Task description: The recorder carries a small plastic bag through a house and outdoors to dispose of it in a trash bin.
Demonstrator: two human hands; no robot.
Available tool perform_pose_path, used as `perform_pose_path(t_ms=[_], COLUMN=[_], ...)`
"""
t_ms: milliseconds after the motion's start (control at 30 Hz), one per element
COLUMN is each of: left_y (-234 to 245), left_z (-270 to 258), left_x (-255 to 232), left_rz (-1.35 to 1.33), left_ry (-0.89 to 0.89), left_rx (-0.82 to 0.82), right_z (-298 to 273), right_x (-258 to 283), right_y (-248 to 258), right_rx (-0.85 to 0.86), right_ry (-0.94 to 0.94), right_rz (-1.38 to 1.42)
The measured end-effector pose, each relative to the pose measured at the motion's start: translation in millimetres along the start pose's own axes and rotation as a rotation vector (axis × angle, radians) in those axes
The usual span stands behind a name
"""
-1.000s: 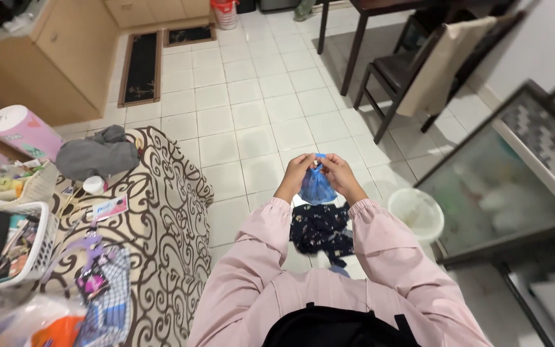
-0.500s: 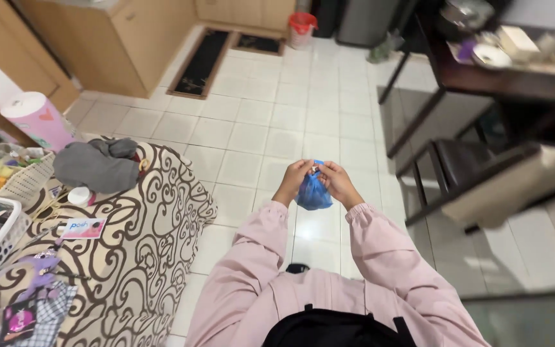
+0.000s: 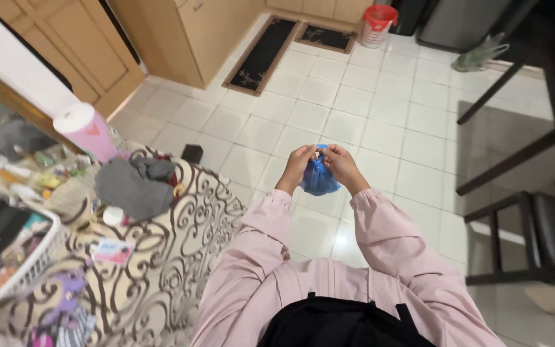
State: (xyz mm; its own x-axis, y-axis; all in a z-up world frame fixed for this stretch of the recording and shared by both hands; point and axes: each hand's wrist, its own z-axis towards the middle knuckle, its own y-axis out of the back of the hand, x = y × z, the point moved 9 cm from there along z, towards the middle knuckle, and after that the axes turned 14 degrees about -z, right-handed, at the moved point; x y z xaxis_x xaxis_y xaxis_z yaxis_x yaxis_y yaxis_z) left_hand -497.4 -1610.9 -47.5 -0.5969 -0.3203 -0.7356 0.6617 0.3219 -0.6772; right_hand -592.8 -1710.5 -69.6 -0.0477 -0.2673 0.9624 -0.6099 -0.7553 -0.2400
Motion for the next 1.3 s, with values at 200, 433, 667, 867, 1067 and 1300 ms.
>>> perform_pose_path(t_ms=[200,433,667,867,1067,1300], left_y=[94,128,211,298,368,449], left_z=[116,168,246,346,440,482], left_x=[-51,-130,-165,-218,-301,-380], left_rz=[0.145,0.079,0.027,-0.007,0.056,0.086], left_ry=[-0.07,-0.033,-0.093,-0.217,-0.3,-0.404], left_rx=[-0.056,-0.124,-0.231,-0.284,-0.409,-0.528], right_z=[123,245,368,496,635,759], right_x=[10,2,-15,-4,26,13], right_y=[-57,-103,-140,-195,-258,-346], right_rx=[0.024,0.127,0.24,0.461,0.613,0.712], right_ry=[-0.033,-0.014,-0.095,-0.115,-0.152,-0.103], right_rz=[0.056,0.064,0.048,0.027,-0.119,-0.068])
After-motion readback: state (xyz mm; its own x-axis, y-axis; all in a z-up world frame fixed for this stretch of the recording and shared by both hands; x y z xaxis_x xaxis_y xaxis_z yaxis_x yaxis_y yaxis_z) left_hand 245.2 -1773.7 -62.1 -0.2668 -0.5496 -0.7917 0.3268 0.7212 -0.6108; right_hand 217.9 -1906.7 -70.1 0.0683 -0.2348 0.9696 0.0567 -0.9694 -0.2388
